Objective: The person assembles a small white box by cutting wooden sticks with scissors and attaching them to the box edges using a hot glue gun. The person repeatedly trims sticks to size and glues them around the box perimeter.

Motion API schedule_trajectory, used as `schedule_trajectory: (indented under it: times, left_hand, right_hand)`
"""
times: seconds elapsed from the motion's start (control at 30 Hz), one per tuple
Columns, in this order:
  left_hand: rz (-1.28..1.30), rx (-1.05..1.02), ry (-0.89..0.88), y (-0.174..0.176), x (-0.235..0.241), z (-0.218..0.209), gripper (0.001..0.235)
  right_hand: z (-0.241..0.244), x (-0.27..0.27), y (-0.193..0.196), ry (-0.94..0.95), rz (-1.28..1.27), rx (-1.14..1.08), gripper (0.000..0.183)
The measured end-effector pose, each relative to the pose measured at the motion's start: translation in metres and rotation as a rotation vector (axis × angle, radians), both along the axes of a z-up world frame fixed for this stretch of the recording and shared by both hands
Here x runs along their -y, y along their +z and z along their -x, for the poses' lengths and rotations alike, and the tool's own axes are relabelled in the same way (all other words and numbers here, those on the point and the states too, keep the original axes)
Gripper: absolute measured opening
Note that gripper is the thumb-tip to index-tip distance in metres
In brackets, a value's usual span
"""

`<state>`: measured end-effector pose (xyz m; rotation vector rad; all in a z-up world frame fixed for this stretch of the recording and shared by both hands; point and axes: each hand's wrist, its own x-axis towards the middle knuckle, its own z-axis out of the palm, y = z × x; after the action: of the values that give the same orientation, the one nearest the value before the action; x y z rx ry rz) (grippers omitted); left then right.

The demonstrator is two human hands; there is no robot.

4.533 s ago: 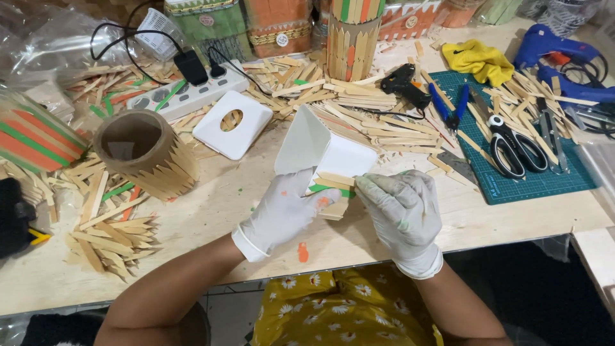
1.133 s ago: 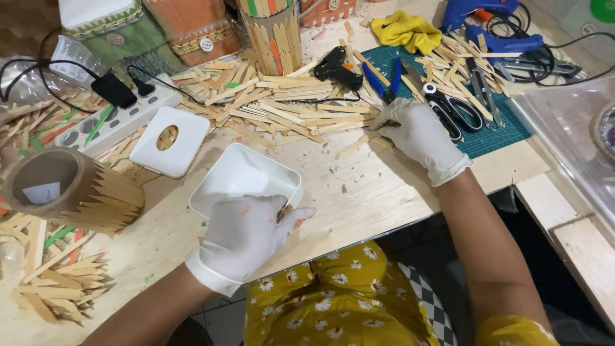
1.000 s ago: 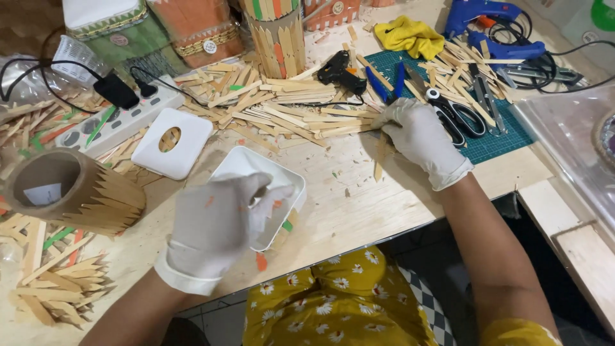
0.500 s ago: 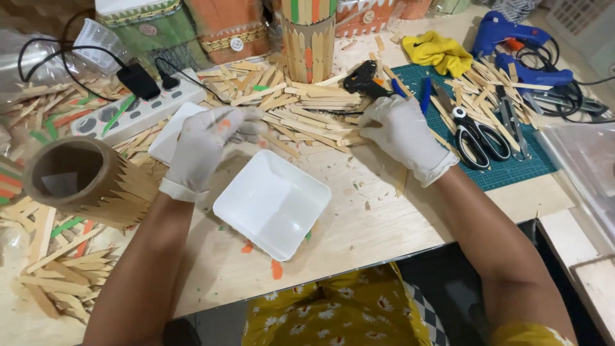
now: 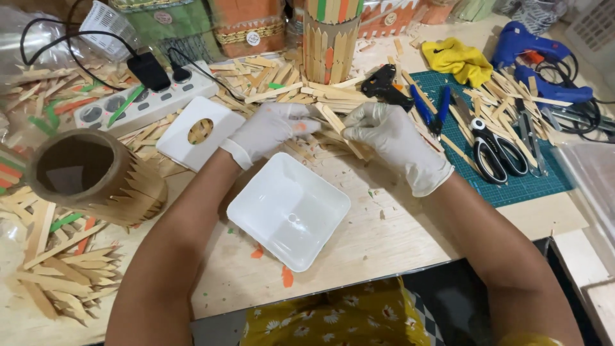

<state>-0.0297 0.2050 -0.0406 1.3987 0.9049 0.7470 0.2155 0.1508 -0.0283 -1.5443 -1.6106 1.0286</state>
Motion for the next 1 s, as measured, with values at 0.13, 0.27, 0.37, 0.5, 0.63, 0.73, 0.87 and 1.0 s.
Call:
schedule_trajectory:
  times: [0.13, 0.27, 0.37, 0.5, 0.63, 0.73, 0.87, 1.0]
  left_hand:
    - [-0.063, 0.029, 0.044, -0.016, -0.011, 0.001, 0.029]
    - [-0.122, 0.071, 0.070, -0.018, -0.007, -0.004, 0.018]
    - [-0.127, 0.071, 0.107, -0.007, 0.004, -0.012, 0.006]
    - [-0.027, 0.119, 0.219, 0.016, 0.014, -0.023, 0.012]
    - [-0.037, 0.147, 0.352, -0.015, -0.006, -0.022, 0.007]
    - [-0.099, -0.199, 0.446, -0.029, -0.015, -0.016, 0.022]
    - [-0.152, -0.335, 0.490, 0.001, 0.002, -0.016, 0.020]
    - [-0.168, -0.302, 0.554, -0.013, -0.006, -0.014, 0.027]
  right_hand:
    - [0.013, -0.007, -0.015, 0.002, -0.010, -0.067, 0.025]
    - [0.021, 0.004, -0.008, -0.068, -0.036, -0.036, 0.024]
    - [0.020, 0.010, -0.002, -0.129, -0.070, -0.006, 0.021]
    - [0.003, 0.000, -0.005, -0.213, -0.106, 0.077, 0.018]
    - [-0.015, -0.007, -0.009, -0.219, -0.125, 0.087, 0.013]
    - [-0.036, -0.014, -0.024, -0.022, -0.421, 0.333, 0.015]
    - [-0.056, -0.025, -0.030, -0.150, -0.761, 0.683, 0.016]
    - [-0.075, -0.037, -0.041, -0.291, -0.735, 0.788, 0.022]
